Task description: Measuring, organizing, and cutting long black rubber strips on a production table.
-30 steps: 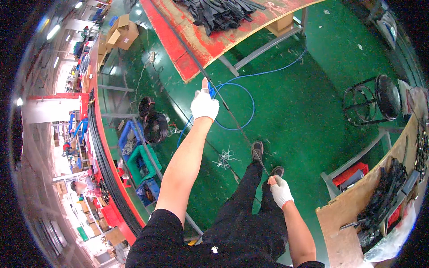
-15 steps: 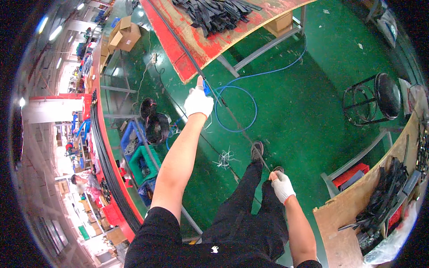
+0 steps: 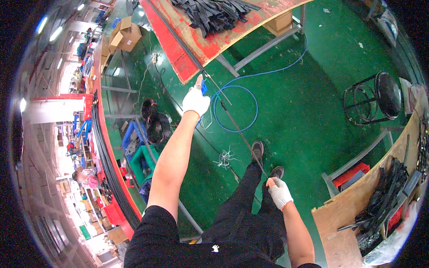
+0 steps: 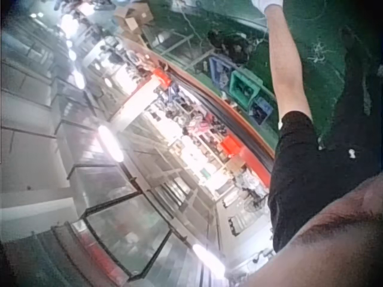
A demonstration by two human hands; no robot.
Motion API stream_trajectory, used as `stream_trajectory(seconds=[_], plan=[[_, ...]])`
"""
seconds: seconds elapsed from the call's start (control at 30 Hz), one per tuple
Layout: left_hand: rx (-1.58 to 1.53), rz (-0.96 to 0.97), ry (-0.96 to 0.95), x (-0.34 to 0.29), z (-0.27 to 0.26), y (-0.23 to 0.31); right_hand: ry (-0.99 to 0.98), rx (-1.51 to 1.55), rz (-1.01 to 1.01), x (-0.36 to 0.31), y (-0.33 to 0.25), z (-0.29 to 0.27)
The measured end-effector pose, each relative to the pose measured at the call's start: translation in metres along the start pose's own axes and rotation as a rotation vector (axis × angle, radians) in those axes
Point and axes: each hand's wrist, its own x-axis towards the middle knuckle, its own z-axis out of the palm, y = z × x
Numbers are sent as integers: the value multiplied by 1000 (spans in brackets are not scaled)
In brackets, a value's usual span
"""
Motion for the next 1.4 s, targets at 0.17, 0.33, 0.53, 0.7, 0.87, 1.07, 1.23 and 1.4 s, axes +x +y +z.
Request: stream_trajectory(seconds=[0.17, 0.33, 0.53, 0.7, 0.87, 1.07, 1.23, 1.4], plan=[[-85, -28, 75, 2, 6, -4, 4, 6, 2, -6, 7, -1], [-260, -29, 229, 25, 14, -33, -5, -12, 5, -13, 1, 2], [-621, -149, 267, 60, 11, -54, -17, -6, -17, 0, 1, -2], [-1134, -158, 99, 107, 9, -77, 23, -137, -157, 40, 14, -5], [-1182, -245, -11, 144, -4, -54, 69, -107, -92, 58, 34, -10], [-1041, -276, -31, 159, 0, -46, 23, -112, -18, 30, 22, 5], [-978, -267, -26, 158, -8, -36, -30, 66, -35, 54, -78, 67], [-1129, -296, -92, 164, -4, -41, 101, -257, -351, 102, -150, 126]])
